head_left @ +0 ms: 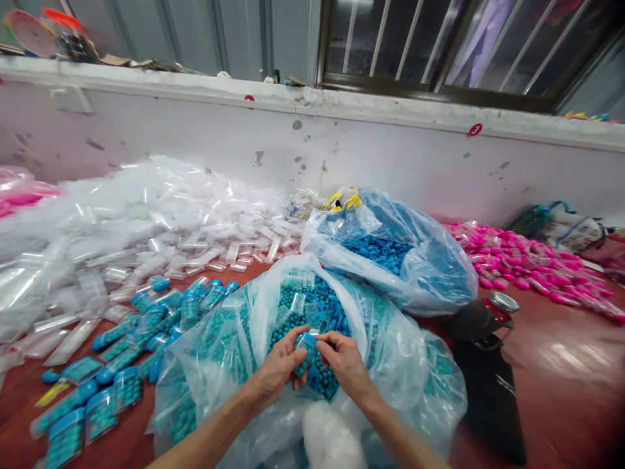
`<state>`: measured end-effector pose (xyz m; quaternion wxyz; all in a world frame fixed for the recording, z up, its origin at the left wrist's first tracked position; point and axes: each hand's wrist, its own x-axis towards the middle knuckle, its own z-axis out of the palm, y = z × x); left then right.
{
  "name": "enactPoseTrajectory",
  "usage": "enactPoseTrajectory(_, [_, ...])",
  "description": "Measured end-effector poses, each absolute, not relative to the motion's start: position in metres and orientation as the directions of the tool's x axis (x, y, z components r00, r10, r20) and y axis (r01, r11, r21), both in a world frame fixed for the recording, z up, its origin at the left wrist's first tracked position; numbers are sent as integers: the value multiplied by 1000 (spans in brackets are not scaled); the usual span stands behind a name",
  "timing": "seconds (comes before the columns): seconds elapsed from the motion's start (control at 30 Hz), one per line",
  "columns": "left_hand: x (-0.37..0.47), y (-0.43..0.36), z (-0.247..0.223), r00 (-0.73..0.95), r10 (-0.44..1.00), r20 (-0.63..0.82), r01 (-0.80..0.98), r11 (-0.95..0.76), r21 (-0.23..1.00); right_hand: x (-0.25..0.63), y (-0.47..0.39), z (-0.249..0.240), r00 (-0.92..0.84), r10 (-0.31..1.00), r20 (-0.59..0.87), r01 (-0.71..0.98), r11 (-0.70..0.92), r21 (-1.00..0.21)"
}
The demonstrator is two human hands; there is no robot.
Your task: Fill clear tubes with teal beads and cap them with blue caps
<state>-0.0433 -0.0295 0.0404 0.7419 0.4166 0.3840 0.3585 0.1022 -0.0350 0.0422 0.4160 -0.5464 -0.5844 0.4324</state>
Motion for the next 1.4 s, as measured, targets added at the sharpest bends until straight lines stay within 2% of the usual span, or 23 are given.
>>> enactPoseTrajectory(0.13, [-39, -33, 43, 415, 871, -263, -222, 378, 899, 102, -45, 48, -96, 969, 229, 351, 248, -903])
enactPoseTrajectory(0.3, [-33, -36, 42, 290, 915, -282, -149, 334, 931, 112, -48, 48, -255, 940, 228, 313, 304, -900])
enactPoseTrajectory(0.37, [-36, -34, 43, 302, 916, -264, -124, 313, 942, 118, -45, 45, -311, 932, 185, 234, 264, -936])
enactPoseTrajectory(0.43, [-41, -32, 47, 360, 901, -242, -85, 290, 953, 124, -40, 43, -323, 943, 84, 123, 130, -984])
enactPoseTrajectory(0.53, [-45, -31, 52, 429, 875, -223, -12, 253, 967, 128, -29, 43, -242, 967, -76, -49, -90, -995])
enactPoseTrajectory(0.63, [-43, -35, 54, 431, 876, -217, 37, 223, 974, 124, -24, 50, -191, 975, -113, -102, -134, -986])
enactPoseTrajectory(0.7, [-39, -38, 54, 383, 901, -204, 53, 199, 979, 119, -28, 58, -205, 978, -40, 12, -38, -999])
enactPoseTrajectory(0.77, [-34, -42, 55, 307, 932, -193, 37, 191, 981, 115, -36, 68, -260, 965, 41, 201, 95, -975])
enactPoseTrajectory(0.83, [-31, -45, 58, 252, 947, -201, -29, 215, 976, 111, -45, 76, -338, 940, 39, 355, 166, -920])
enactPoseTrajectory(0.9, [-30, -46, 61, 239, 945, -225, -113, 257, 960, 106, -54, 79, -385, 923, 4, 442, 188, -877])
enactPoseTrajectory(0.97, [-29, -46, 66, 246, 941, -234, -171, 279, 945, 100, -58, 77, -378, 925, 31, 487, 228, -843])
enactPoseTrajectory(1.1, [-28, -46, 70, 276, 939, -204, -208, 265, 942, 87, -61, 67, -249, 952, 179, 529, 289, -798])
enactPoseTrajectory(1.2, [-25, -48, 68, 220, 952, -212, -189, 255, 948, 81, -64, 60, -218, 940, 262, 540, 340, -770])
enactPoseTrajectory(1.3, [-20, -49, 64, 161, 965, -207, -130, 228, 965, 79, -67, 57, -205, 939, 275, 547, 343, -764])
enactPoseTrajectory(1.4, [-20, -46, 63, 149, 971, -185, -33, 192, 981, 79, -65, 61, -226, 947, 228, 534, 316, -784])
